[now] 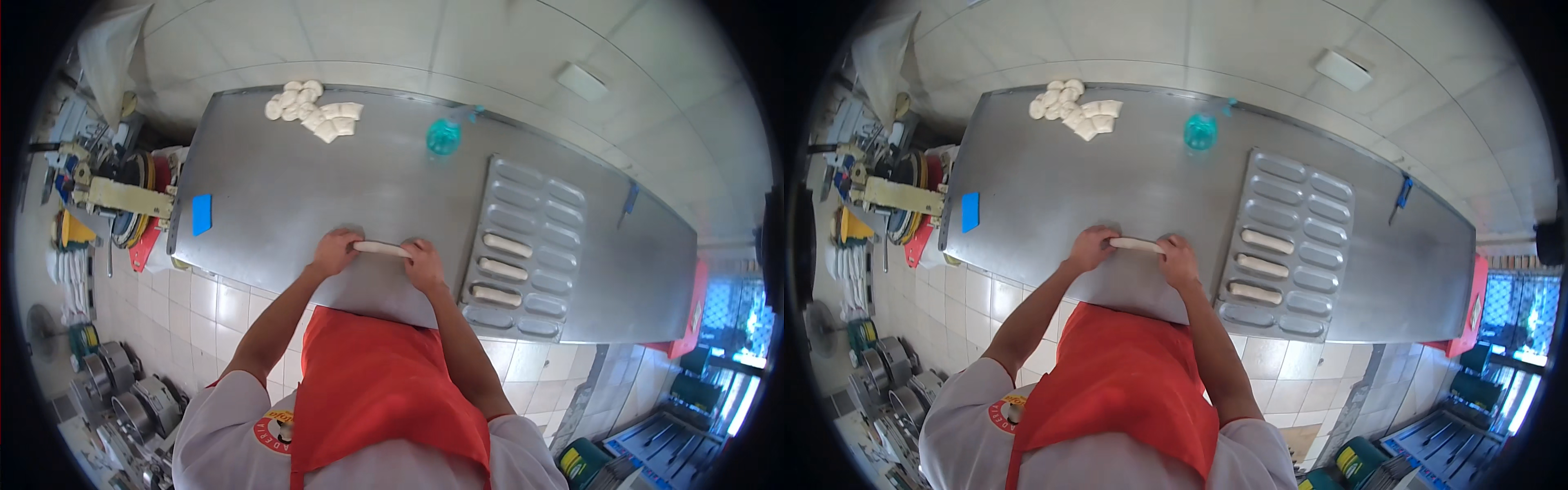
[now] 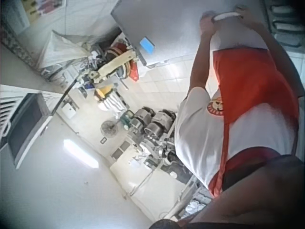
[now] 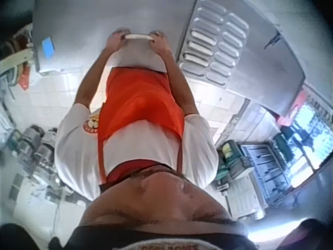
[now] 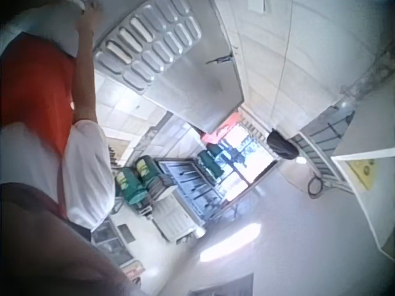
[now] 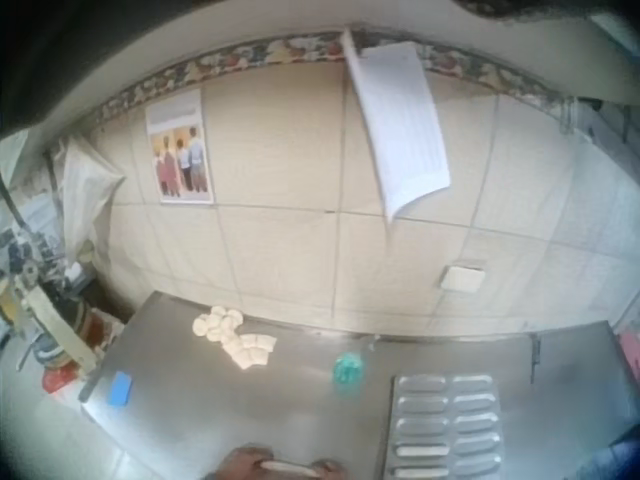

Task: The person shapes dough pieces by hand and places them onto a metal baking tray.

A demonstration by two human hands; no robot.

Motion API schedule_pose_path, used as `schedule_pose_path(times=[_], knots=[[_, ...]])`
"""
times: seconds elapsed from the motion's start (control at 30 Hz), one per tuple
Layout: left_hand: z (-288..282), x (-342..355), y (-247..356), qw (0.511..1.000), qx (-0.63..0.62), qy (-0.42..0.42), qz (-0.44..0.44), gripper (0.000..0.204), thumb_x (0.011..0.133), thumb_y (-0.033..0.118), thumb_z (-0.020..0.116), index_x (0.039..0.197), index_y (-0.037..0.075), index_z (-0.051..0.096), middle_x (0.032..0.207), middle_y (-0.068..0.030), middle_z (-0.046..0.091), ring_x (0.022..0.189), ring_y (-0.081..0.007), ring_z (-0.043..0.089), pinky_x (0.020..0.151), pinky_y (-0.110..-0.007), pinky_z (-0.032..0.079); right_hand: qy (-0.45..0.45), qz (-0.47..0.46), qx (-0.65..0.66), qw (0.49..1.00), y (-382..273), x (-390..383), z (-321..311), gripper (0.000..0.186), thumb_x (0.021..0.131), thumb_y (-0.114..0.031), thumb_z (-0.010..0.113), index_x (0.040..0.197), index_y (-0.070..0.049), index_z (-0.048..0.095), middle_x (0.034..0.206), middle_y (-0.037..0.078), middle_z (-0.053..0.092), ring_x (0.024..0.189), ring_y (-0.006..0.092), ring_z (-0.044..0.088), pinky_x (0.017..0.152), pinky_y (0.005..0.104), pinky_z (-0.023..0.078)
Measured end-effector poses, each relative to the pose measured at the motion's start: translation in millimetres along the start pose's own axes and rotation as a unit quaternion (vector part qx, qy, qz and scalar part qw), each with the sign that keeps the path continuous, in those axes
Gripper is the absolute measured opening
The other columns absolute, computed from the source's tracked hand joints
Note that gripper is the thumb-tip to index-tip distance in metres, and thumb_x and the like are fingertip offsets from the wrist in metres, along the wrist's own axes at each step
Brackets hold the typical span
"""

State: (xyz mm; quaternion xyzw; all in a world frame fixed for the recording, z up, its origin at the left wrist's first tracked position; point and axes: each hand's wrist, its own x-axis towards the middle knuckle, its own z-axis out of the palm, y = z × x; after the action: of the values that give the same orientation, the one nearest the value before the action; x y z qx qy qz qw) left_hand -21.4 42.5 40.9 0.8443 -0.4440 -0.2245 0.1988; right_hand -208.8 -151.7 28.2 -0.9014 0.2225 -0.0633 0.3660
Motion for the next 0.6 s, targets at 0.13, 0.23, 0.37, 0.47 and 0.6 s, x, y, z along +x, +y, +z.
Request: schedule_pose_path(times=[0.13,0.23,0.37,0.47,0.6], knots=[[-3.8,29.0,50.1,0.997,-0.065,-0.026,0.026,0.028,0.079,0.018,0.076,0.106,0.015,0.071,0.098,-0.0083,0.068,0.100,-0.0293,0.062,0.087,-0.042,0.050,0.029,0.012,0.040,0.999,19.1,0.8,-50.0,0.027,0.081,-0.007,0.064,0.107,-0.005,0.067,0.110,0.019,0.064,0.103,0.0400,0.061,0.089,0.0441,0.051],[15.6,61.9,114.3,0.992,-0.102,0.020,0.075,0.026,0.079,0.019,0.077,0.103,0.012,0.072,0.095,-0.0092,0.067,0.095,-0.0299,0.063,0.085,-0.041,0.051,0.065,0.053,0.075,0.994,66.1,-10.5,-110.7,0.025,0.080,-0.009,0.066,0.104,-0.003,0.067,0.106,0.019,0.064,0.094,0.0404,0.063,0.086,0.0442,0.052],[52.2,125.6,192.5,0.989,-0.089,0.071,0.089,0.026,0.079,0.022,0.078,0.104,0.014,0.073,0.103,-0.0093,0.064,0.103,-0.0298,0.058,0.090,-0.041,0.049,0.159,0.087,0.060,0.982,112.2,-6.2,-195.1,0.022,0.079,-0.005,0.065,0.101,-0.002,0.068,0.095,0.018,0.064,0.090,0.0387,0.062,0.082,0.0459,0.051],[78.5,168.5,228.2,0.993,-0.059,0.073,0.067,0.027,0.079,0.023,0.077,0.105,0.017,0.073,0.112,-0.0074,0.061,0.112,-0.0285,0.053,0.094,-0.043,0.046,0.196,0.049,-0.026,0.979,153.1,4.9,-224.1,0.020,0.079,-0.003,0.065,0.099,-0.002,0.069,0.098,0.018,0.064,0.094,0.0382,0.061,0.084,0.0463,0.050],[94.0,197.0,247.0,0.999,0.003,0.030,0.035,0.030,0.080,0.025,0.077,0.109,0.021,0.072,0.121,-0.0038,0.056,0.121,-0.0256,0.047,0.101,-0.045,0.039,0.176,0.099,-0.040,0.979,190.1,6.9,-220.8,0.025,0.079,-0.002,0.067,0.103,-0.004,0.071,0.099,0.017,0.064,0.093,0.0373,0.062,0.084,0.0446,0.051]])
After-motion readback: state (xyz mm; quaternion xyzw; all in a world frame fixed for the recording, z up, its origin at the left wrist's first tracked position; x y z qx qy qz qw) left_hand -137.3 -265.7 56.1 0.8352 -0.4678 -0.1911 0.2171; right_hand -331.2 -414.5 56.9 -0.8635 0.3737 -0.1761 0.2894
